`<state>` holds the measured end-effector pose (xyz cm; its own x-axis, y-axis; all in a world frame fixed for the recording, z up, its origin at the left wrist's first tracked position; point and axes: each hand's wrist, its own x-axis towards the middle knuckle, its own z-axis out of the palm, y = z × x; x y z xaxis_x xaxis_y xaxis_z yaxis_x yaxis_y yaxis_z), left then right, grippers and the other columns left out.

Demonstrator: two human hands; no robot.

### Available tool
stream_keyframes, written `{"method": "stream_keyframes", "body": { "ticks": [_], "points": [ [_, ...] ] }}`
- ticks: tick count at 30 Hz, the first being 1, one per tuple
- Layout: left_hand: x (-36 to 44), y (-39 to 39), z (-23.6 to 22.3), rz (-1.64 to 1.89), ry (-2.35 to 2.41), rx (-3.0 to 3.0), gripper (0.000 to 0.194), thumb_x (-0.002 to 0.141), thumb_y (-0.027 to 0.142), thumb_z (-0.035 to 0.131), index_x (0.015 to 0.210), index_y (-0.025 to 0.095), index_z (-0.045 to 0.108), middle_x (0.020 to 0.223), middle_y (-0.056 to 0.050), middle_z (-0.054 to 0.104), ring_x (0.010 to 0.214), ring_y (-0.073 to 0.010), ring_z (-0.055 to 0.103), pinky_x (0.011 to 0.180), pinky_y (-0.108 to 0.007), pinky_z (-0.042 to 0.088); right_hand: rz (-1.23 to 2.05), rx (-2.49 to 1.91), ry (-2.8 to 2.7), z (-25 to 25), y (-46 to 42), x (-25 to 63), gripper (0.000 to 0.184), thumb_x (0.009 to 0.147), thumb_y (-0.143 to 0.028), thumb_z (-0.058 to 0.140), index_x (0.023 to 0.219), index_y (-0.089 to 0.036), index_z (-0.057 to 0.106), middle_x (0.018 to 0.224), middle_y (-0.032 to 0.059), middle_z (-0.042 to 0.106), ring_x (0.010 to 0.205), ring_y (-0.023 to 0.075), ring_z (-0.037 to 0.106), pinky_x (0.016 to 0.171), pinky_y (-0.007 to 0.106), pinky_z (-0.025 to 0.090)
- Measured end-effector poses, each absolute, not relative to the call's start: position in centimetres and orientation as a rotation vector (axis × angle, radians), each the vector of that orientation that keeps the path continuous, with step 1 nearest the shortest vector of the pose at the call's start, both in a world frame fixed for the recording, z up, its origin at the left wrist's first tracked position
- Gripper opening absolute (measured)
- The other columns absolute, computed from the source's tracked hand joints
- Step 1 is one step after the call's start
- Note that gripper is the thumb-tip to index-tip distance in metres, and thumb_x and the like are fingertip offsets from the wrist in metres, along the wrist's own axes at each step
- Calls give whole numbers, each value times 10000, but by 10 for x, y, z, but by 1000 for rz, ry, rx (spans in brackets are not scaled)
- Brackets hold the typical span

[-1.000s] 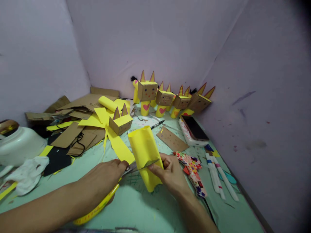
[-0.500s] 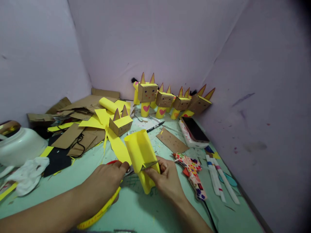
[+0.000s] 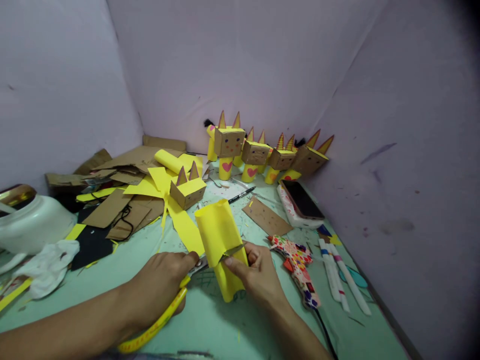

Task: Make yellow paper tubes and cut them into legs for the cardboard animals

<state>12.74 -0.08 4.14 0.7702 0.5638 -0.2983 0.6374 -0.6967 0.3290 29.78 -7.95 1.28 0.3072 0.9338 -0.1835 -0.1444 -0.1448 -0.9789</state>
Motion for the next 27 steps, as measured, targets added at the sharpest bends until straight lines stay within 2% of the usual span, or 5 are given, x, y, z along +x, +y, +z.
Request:
{"method": "stream_keyframes", "body": {
  "ticks": [6,9,12,17,27],
  "points": [
    [136,-8,56,-418,963,2536,378,638,85,468,997,168,552,985,-92,683,927,-280,642,765,-335,465,1137,-1356,-841,17,-81,294,160,598,-279,654,678,-143,626,593,-2,608,532,133,518,509,230,386],
    [144,-12,62,-391,1051,2521,255,747,144,423,959,179,560,956,-107,687,938,-307,644,767,-361,466,1104,-1398,-878,16,-82,292,155,626,-284,633,675,-138,618,632,16,607,571,143,526,520,235,396],
    [147,-13,62,-384,1043,2583,235,699,130,461,894,188,577,890,-106,696,884,-333,659,717,-375,471,1071,-1429,-876,15,-82,293,169,632,-297,632,666,-132,618,631,22,603,562,141,514,501,234,387],
    [145,-10,64,-406,953,2607,325,583,25,452,827,201,575,841,-69,703,834,-301,676,673,-339,467,1135,-1380,-856,16,-82,294,169,618,-278,640,696,-128,632,629,21,622,561,145,534,521,239,401],
    [134,-5,52,-254,891,2523,311,548,101,468,819,197,586,754,-30,680,679,-218,637,588,-266,429,1183,-1380,-802,17,-81,297,103,546,-233,661,593,-153,616,539,-18,598,478,110,489,456,210,348]
  ]
}}
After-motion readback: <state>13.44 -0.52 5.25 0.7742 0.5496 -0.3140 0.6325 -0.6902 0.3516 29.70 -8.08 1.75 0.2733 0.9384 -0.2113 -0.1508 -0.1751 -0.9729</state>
